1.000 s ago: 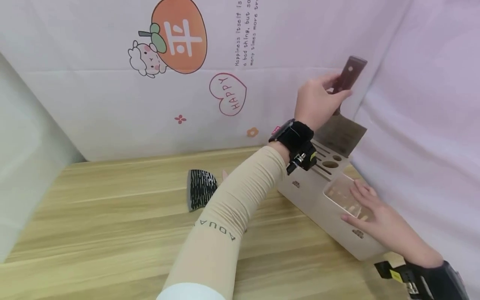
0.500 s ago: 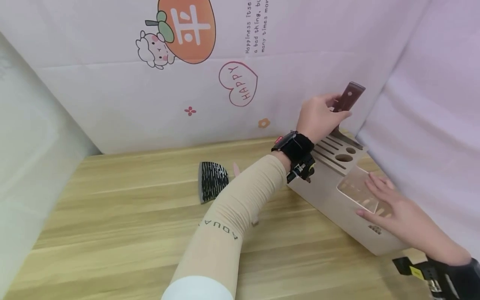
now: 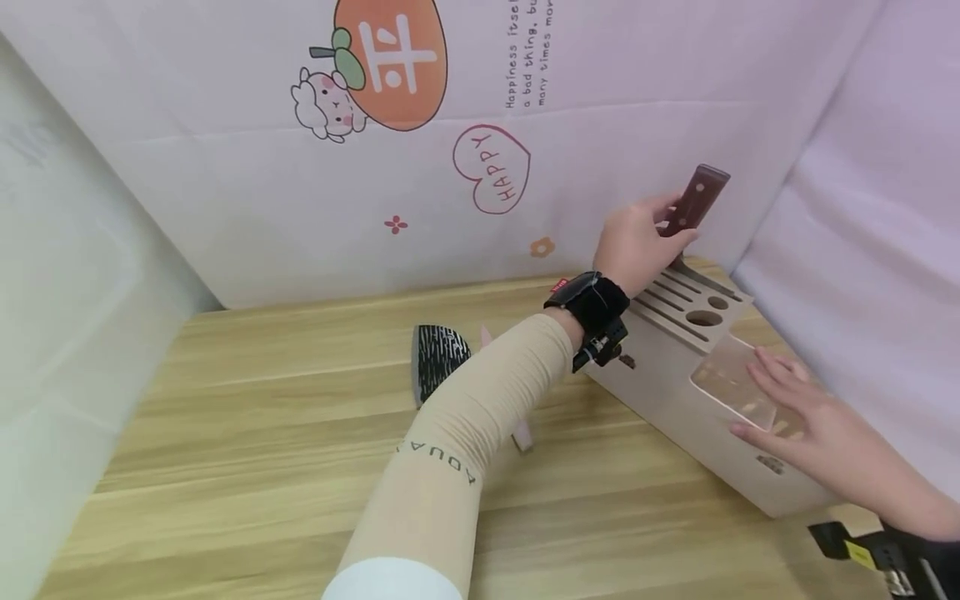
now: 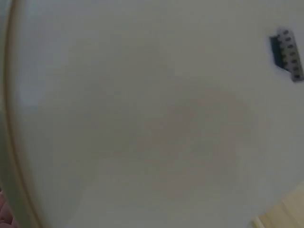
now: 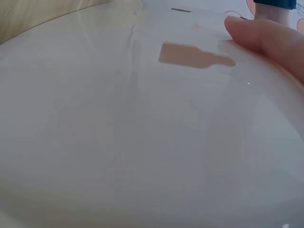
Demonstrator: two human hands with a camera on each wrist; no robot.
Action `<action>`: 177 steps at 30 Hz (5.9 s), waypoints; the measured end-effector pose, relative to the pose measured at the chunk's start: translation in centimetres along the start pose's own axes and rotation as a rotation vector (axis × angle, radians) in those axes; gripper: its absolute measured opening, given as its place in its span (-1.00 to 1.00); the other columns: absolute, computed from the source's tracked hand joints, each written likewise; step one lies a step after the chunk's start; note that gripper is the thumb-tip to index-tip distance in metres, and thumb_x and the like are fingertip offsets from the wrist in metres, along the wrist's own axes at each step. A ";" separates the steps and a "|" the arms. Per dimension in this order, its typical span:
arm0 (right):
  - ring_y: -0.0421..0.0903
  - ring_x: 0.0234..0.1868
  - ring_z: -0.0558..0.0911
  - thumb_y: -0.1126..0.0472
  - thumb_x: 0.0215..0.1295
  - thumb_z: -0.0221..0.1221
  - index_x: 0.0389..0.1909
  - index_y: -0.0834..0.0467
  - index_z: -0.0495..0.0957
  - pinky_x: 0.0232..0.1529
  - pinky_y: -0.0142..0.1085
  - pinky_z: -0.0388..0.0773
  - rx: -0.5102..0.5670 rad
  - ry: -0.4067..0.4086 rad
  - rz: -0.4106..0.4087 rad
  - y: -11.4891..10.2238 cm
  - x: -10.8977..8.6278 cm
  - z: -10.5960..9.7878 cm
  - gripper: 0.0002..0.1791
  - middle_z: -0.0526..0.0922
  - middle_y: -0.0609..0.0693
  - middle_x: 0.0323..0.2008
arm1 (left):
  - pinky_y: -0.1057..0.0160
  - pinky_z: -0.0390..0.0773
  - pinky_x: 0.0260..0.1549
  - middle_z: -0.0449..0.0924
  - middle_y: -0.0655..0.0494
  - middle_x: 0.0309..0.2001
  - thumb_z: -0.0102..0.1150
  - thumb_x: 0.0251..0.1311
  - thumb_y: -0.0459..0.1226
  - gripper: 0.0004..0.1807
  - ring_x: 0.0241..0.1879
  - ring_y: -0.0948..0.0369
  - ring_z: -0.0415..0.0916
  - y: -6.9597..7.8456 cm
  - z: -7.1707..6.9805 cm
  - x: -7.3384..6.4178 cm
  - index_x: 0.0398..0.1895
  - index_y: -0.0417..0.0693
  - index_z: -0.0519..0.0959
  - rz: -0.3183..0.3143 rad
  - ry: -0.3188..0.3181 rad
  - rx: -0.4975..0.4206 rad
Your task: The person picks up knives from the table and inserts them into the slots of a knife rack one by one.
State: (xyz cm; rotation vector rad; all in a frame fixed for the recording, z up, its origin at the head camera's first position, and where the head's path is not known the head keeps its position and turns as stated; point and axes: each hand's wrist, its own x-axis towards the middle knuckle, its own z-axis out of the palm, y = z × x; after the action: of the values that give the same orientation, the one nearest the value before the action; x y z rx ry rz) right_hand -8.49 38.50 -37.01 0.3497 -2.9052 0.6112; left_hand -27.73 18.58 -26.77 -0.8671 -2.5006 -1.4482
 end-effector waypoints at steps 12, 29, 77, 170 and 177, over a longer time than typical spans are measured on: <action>0.15 0.46 -0.32 0.01 0.24 0.28 0.47 0.27 -0.02 0.29 0.40 -0.38 -0.023 0.004 0.020 1.1 0.0 -1.1 -0.06 -0.21 0.14 0.50 | 0.55 0.49 -0.02 0.59 0.04 0.10 0.20 0.32 -0.23 -0.60 0.01 0.34 0.54 -4.9 -7.6 -5.2 0.22 -0.03 0.50 0.242 -0.030 0.048; 0.22 0.45 -0.27 0.06 0.15 0.34 0.47 0.24 0.01 0.20 0.50 -0.38 0.016 0.048 -0.017 2.2 -0.6 -0.5 -0.02 -0.21 0.09 0.52 | 0.44 0.36 0.18 0.58 -0.05 0.10 0.27 0.14 -0.34 -0.58 0.14 0.22 0.46 -15.1 -12.5 -18.9 0.10 -0.22 0.55 0.999 -0.455 0.448; 0.21 0.46 -0.27 0.04 0.15 0.34 0.43 0.31 0.07 0.19 0.51 -0.31 0.017 0.051 -0.034 2.4 0.0 0.5 -0.05 -0.17 0.13 0.51 | 0.31 0.41 0.20 0.58 0.24 0.02 0.26 0.15 -0.34 -0.63 0.08 0.29 0.43 -16.8 -11.7 -20.2 0.04 0.14 0.63 0.895 -0.759 0.800; 0.17 0.46 -0.31 0.01 0.23 0.29 0.45 0.26 0.07 0.17 0.49 -0.51 0.029 -0.010 0.008 1.7 0.3 -0.4 -0.11 -0.22 0.06 0.51 | 0.52 0.59 -0.19 0.58 -0.25 0.03 0.42 0.02 -0.41 -0.50 -0.07 0.31 0.59 2.5 -7.9 -5.2 0.08 -0.31 0.53 0.559 0.340 -0.275; 0.18 0.45 -0.34 0.01 0.24 0.28 0.46 0.24 0.03 0.15 0.50 -0.51 0.022 -0.015 0.004 1.8 0.3 -0.3 -0.09 -0.24 0.07 0.51 | 0.60 0.55 -0.24 0.63 -0.14 -0.02 0.41 0.08 -0.31 -0.52 -0.13 0.43 0.58 0.3 -4.9 -5.9 0.10 -0.21 0.55 0.486 0.336 -0.161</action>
State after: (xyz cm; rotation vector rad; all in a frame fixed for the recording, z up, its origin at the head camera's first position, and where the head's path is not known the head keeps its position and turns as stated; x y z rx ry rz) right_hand -9.24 40.21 -37.38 0.3529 -2.9163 0.6437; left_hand -23.51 12.24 -26.15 -1.0601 -1.7943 -1.4821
